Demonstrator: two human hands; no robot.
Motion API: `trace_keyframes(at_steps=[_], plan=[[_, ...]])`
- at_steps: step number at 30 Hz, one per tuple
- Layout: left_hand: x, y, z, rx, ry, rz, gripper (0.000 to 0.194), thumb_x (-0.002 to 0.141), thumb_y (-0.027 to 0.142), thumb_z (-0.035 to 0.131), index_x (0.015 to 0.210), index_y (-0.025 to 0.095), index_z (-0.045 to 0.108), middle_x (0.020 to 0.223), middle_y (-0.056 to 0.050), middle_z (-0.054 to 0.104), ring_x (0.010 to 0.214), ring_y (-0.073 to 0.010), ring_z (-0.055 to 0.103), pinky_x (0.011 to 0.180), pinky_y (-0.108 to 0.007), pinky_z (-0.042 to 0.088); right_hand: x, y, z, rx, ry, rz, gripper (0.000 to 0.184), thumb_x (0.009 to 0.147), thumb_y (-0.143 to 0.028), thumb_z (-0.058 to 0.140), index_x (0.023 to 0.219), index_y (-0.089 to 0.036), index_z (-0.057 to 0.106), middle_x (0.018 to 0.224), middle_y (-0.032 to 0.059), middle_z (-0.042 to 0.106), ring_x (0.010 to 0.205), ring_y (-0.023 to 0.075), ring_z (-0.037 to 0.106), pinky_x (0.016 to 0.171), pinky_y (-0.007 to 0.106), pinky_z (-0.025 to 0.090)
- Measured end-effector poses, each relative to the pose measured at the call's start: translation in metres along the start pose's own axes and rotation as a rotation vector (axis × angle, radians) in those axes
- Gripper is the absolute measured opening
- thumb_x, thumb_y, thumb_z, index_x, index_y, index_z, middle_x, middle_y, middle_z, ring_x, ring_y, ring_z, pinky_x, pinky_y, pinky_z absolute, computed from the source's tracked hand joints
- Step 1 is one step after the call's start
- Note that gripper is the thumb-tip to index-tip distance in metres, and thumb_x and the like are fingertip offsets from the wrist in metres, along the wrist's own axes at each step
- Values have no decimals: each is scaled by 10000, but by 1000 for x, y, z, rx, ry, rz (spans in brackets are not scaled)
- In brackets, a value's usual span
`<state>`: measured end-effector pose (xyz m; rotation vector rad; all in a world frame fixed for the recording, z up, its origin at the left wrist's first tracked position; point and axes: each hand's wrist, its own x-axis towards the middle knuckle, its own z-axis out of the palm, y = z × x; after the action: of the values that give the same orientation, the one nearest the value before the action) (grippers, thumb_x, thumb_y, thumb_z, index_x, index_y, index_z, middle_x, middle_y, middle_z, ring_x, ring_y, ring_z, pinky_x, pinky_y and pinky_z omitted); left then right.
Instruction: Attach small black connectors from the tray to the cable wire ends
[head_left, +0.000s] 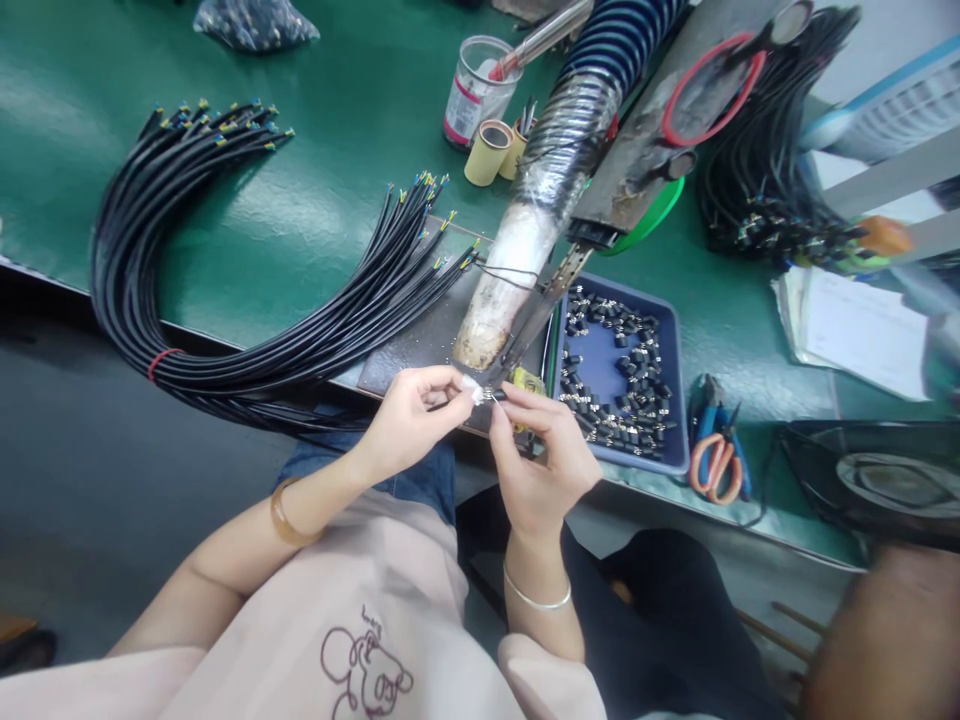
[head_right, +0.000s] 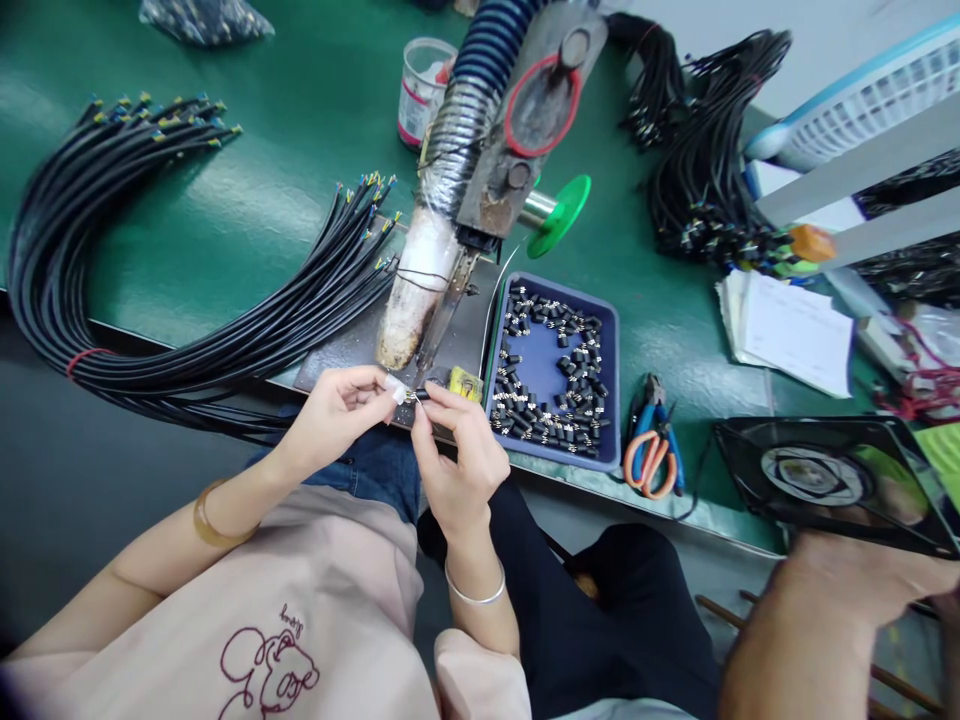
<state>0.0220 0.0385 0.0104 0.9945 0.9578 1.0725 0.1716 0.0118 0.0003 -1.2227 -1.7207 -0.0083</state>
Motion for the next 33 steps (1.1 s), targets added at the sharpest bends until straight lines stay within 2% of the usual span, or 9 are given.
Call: trace_keyframes(at_steps=[6, 14, 23, 33], plan=[[1, 2, 2, 14, 19, 70, 161, 796, 238, 669, 681, 138, 618, 629, 22, 561, 591, -82, 492, 593, -201, 435, 3, 0, 1, 8, 14, -8, 138, 856, -98, 744, 886, -209, 667, 931, 22, 795, 856, 159, 776, 791, 287, 633], [1, 4, 3, 15, 40, 24, 179, 767, 276, 713, 675, 146, 633, 657, 6, 594, 623, -102, 539, 631, -214, 488, 5, -1, 1, 3, 17, -25, 148, 850, -91, 745, 883, -212, 666, 937, 27, 795, 851, 169, 780, 780, 298, 638], [2, 1, 2, -31, 32, 69, 109, 773, 220, 703, 716, 135, 665, 659, 8, 629, 608, -89, 552, 628, -200, 503, 5, 0, 1, 3, 20, -43, 143, 857, -99, 735, 875, -215, 653, 956, 36, 795, 876, 174, 780, 791, 311, 640], [-1, -2, 0, -18, 41, 46, 150, 759, 274, 769, 756, 132, 720, 742, -32, 729, 659, -118, 644, 692, -230, 569, 9, -3, 1, -44, 33, -75, 135, 861, -105, 741, 867, -216, 664, 938, 37, 796, 831, 165, 778, 756, 282, 636]])
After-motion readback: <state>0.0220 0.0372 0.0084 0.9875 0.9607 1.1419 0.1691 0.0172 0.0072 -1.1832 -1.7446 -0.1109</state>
